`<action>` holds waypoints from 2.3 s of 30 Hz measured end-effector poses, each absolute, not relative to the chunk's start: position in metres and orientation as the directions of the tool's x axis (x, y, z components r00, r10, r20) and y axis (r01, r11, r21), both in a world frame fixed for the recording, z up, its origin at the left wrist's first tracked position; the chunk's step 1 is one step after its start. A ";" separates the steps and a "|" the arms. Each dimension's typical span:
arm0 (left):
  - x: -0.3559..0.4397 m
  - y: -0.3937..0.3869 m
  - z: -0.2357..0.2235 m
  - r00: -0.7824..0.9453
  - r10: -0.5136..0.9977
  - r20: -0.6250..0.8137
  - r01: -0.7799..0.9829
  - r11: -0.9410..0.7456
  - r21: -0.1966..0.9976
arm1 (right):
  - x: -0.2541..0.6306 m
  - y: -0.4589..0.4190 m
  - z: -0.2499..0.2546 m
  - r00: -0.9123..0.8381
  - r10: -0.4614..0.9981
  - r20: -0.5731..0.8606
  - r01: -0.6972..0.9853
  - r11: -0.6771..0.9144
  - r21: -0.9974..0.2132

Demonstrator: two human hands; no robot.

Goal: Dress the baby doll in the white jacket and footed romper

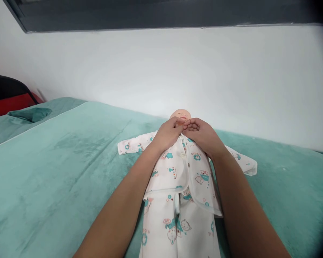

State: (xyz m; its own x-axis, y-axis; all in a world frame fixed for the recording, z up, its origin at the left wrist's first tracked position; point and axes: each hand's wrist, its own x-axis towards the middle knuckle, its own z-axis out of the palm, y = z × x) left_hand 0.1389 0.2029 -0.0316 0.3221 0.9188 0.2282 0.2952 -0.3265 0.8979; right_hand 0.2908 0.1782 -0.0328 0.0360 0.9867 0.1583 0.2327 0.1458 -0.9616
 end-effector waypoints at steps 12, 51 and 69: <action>0.143 0.202 -0.033 0.291 0.909 0.297 0.379 -0.394 0.837 | 0.292 0.182 -0.037 0.031 0.987 0.158 0.136 0.152 -0.979; 0.142 0.206 -0.035 0.268 0.946 0.180 0.028 -0.195 0.980 | 0.290 0.189 -0.040 0.153 0.968 0.197 0.116 0.180 -0.977; 0.135 0.153 -0.035 0.178 0.865 0.468 0.389 -0.499 0.774 | 0.268 0.117 -0.048 0.268 0.835 0.481 0.637 0.221 -0.738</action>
State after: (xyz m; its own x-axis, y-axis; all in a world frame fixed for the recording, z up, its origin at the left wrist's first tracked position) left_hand 0.1354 0.1530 -0.0347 0.1781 0.8654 0.4684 0.3889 -0.4991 0.7743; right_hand 0.2678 0.1169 -0.0481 0.2679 0.8346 0.4813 0.6373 0.2211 -0.7382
